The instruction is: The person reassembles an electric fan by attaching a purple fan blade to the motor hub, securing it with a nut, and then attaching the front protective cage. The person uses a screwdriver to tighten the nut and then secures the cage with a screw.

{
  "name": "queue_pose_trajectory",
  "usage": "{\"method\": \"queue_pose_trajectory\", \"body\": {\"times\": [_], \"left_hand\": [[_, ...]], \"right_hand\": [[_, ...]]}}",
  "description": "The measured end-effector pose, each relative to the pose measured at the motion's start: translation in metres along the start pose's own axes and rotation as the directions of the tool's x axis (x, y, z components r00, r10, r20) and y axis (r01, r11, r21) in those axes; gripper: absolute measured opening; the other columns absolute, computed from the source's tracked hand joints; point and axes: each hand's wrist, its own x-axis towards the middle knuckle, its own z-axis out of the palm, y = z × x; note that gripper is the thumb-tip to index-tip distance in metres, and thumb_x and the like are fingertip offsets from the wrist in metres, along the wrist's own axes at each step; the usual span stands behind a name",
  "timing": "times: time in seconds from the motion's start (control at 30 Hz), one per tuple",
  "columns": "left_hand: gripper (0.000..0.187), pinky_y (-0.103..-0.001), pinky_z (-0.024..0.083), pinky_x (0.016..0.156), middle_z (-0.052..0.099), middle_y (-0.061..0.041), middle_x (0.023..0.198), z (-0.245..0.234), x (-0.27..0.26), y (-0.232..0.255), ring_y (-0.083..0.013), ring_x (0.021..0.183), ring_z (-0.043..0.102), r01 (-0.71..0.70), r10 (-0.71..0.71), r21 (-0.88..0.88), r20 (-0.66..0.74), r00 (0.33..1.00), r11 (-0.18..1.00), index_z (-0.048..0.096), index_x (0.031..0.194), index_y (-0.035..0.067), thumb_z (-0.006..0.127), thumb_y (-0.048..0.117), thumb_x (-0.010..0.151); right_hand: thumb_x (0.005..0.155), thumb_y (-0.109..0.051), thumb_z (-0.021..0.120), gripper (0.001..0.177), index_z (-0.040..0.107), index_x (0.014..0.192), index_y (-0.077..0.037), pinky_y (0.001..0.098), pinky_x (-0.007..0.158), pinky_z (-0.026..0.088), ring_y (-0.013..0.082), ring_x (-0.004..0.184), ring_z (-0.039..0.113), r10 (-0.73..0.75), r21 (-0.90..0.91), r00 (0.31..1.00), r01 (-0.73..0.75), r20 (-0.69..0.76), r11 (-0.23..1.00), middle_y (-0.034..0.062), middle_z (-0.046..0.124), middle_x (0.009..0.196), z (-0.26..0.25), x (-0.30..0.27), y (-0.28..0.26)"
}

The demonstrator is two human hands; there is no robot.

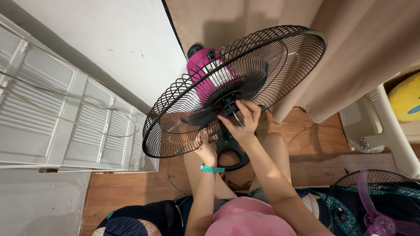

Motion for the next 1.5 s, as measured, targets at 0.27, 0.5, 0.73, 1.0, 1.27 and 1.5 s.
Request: {"method": "queue_pose_trajectory", "body": {"times": [0.27, 0.5, 0.73, 1.0, 1.27, 1.5], "left_hand": [[0.025, -0.035, 0.063, 0.067, 0.073, -0.014, 0.113, 0.002, -0.002, 0.004, -0.0203, 0.092, 0.072, 0.023, -0.023, 0.005, 0.0, 1.0, 1.0, 0.066, 0.117, -0.009, 0.064, 0.005, 0.097], [0.023, -0.035, 0.063, 0.067, 0.072, -0.014, 0.112, 0.0, -0.007, 0.001, -0.0191, 0.09, 0.071, -0.006, 0.01, -0.084, 0.053, 0.999, 0.996, 0.065, 0.117, -0.011, 0.063, 0.004, 0.1], [0.02, -0.034, 0.061, 0.065, 0.071, -0.015, 0.103, -0.009, -0.005, -0.009, -0.0186, 0.08, 0.069, 0.005, -0.003, -0.041, 0.035, 0.999, 0.999, 0.069, 0.115, -0.009, 0.063, 0.004, 0.101], [0.019, -0.032, 0.062, 0.065, 0.074, -0.01, 0.096, -0.005, -0.011, -0.002, -0.015, 0.079, 0.071, 0.013, -0.013, -0.041, 0.005, 1.0, 0.999, 0.069, 0.111, -0.009, 0.065, 0.005, 0.099], [0.017, -0.029, 0.057, 0.057, 0.074, -0.013, 0.09, 0.0, -0.019, 0.006, -0.0153, 0.061, 0.065, 0.017, -0.017, -0.025, 0.016, 1.0, 1.0, 0.071, 0.108, -0.006, 0.067, 0.007, 0.098], [0.017, -0.028, 0.057, 0.057, 0.075, -0.012, 0.087, -0.001, -0.023, 0.006, -0.0139, 0.062, 0.066, 0.038, -0.038, -0.004, -0.029, 0.999, 0.999, 0.072, 0.108, -0.006, 0.065, 0.007, 0.099]], "right_hand": [[0.074, -0.023, 0.1, 0.073, 0.058, 0.131, -0.004, 0.0382, 0.091, 0.052, 0.0279, 0.109, 0.054, -0.023, -0.007, 0.999, 0.024, 0.023, 1.0, 0.0115, 0.047, 0.124, 0.006, 0.009, 0.007], [0.068, -0.041, 0.097, 0.085, 0.049, 0.129, -0.005, 0.0404, 0.089, 0.05, 0.0294, 0.105, 0.054, 0.019, 0.048, 0.995, -0.023, 0.095, 0.999, 0.0114, 0.055, 0.116, 0.004, 0.007, 0.019], [0.078, -0.03, 0.094, 0.075, 0.051, 0.133, -0.004, 0.0424, 0.09, 0.053, 0.0322, 0.108, 0.056, 0.009, 0.006, 0.996, -0.009, 0.088, 1.0, 0.0162, 0.054, 0.119, -0.002, -0.001, 0.013], [0.082, -0.011, 0.089, 0.058, 0.057, 0.131, -0.009, 0.0348, 0.08, 0.055, 0.027, 0.098, 0.059, -0.03, 0.051, 0.995, 0.025, 0.099, 0.998, 0.016, 0.047, 0.118, -0.001, 0.007, 0.007], [0.082, -0.025, 0.095, 0.051, 0.055, 0.107, -0.005, 0.0315, 0.065, 0.048, 0.0184, 0.071, 0.057, 0.212, 0.058, 0.958, -0.227, 0.194, 0.972, 0.0054, 0.059, 0.088, -0.013, 0.012, 0.009], [0.074, -0.035, 0.094, 0.058, 0.055, 0.103, -0.003, 0.0325, 0.062, 0.047, 0.0198, 0.066, 0.057, 0.142, -0.004, 0.97, -0.144, 0.198, 0.99, 0.0047, 0.057, 0.079, -0.02, 0.008, 0.008]]}}
